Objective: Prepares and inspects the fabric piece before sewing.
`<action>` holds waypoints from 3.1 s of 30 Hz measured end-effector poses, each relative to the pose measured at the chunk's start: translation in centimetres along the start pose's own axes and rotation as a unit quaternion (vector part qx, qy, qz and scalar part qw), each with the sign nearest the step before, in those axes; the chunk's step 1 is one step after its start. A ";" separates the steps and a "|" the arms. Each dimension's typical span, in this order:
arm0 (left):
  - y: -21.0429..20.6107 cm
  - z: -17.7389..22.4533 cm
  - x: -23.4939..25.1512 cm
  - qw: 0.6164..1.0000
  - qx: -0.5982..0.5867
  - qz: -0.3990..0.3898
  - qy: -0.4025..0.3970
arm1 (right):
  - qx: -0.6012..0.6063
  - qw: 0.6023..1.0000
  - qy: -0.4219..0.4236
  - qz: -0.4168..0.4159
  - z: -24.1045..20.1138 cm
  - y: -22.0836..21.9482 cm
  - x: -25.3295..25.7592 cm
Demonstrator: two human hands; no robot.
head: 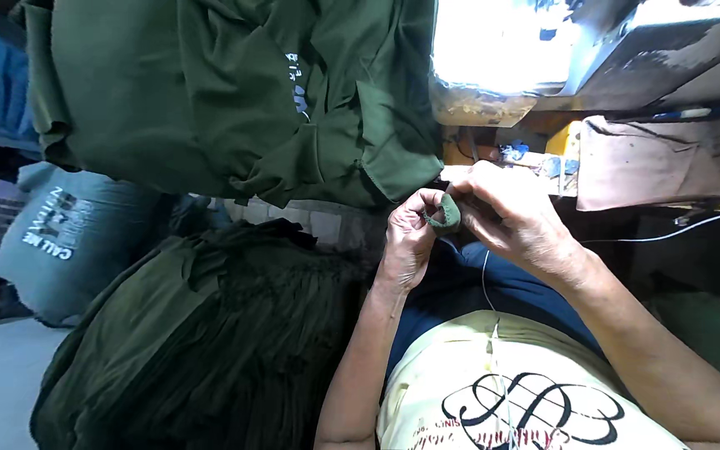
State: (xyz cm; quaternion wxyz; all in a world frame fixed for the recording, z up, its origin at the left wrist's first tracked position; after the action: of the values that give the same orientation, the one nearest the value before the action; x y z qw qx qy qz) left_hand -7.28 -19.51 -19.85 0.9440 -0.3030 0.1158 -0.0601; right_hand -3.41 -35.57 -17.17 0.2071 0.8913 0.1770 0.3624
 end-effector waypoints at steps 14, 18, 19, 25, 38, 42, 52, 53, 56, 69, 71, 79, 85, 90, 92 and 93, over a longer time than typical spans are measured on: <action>-0.9 4.0 -0.6 0.969 0.229 -0.002 -0.098 | 0.304 0.946 -0.113 0.009 0.1 -1.0 1.0; -1.4 3.0 -1.0 0.968 0.217 0.034 -0.117 | 0.337 0.934 -0.121 -0.019 0.1 -0.9 0.7; -1.4 2.8 -1.0 0.962 0.232 0.041 -0.137 | 0.361 0.922 -0.136 -0.035 0.2 -0.7 0.6; -0.2 5.1 -1.1 0.885 0.399 0.027 -0.238 | 0.359 0.918 -0.163 -0.032 0.4 0.4 0.3; -1.1 10.9 -1.7 0.858 0.510 -0.057 -0.035 | 0.538 0.796 -0.271 -0.063 0.1 1.7 0.9; -0.8 10.5 -1.5 0.806 0.586 -0.019 -0.083 | 0.457 0.836 -0.289 -0.096 0.0 1.7 1.4; -0.9 10.0 -1.5 0.832 0.553 -0.025 -0.030 | 0.402 0.853 -0.322 -0.086 -0.5 2.1 1.1; -1.2 9.7 -1.5 0.812 0.582 -0.005 -0.055 | 0.351 0.878 -0.315 -0.079 -1.1 2.1 1.2; -2.0 8.7 -1.4 0.761 0.635 0.036 -0.128 | 0.159 0.952 -0.251 -0.074 -2.7 1.4 1.9; 0.4 9.2 -1.5 0.652 0.664 -0.124 -0.345 | 0.271 0.923 -0.258 -0.095 -1.6 1.9 2.6; 0.2 9.0 -1.1 0.778 0.566 -0.099 -0.253 | 0.283 0.920 -0.261 -0.073 -1.8 2.0 2.3; -1.2 7.5 -0.5 0.874 0.459 -0.013 -0.159 | 0.329 0.902 -0.278 -0.032 -0.9 2.0 1.4; -1.7 7.9 -0.2 0.861 0.495 0.003 -0.116 | 0.158 0.970 -0.180 -0.038 -0.9 2.4 1.3; -1.3 8.4 -0.3 0.825 0.544 0.030 -0.151 | 0.015 0.971 -0.162 -0.176 0.1 3.1 1.0; -1.1 8.4 -0.2 0.839 0.523 0.031 -0.146 | 0.131 0.957 -0.200 -0.166 0.5 3.4 1.3; -1.0 8.2 -0.3 0.847 0.511 0.033 -0.143 | 0.189 0.945 -0.212 -0.163 0.5 3.5 1.4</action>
State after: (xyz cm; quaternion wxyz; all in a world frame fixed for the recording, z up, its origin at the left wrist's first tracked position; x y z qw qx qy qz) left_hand -5.46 -15.64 -12.72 0.9730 0.2205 -0.0575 -0.0359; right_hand -1.52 -38.05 -14.94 0.1241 0.9294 0.3367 0.0866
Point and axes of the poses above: each hand's wrist, its own x-axis towards the middle knuckle, its own y-axis out of the back of the hand, z = x × y, the point moved 1 cm from there along x, towards the middle knuckle, and after that the axes turned 4 degrees about y, right-handed, at the moved point
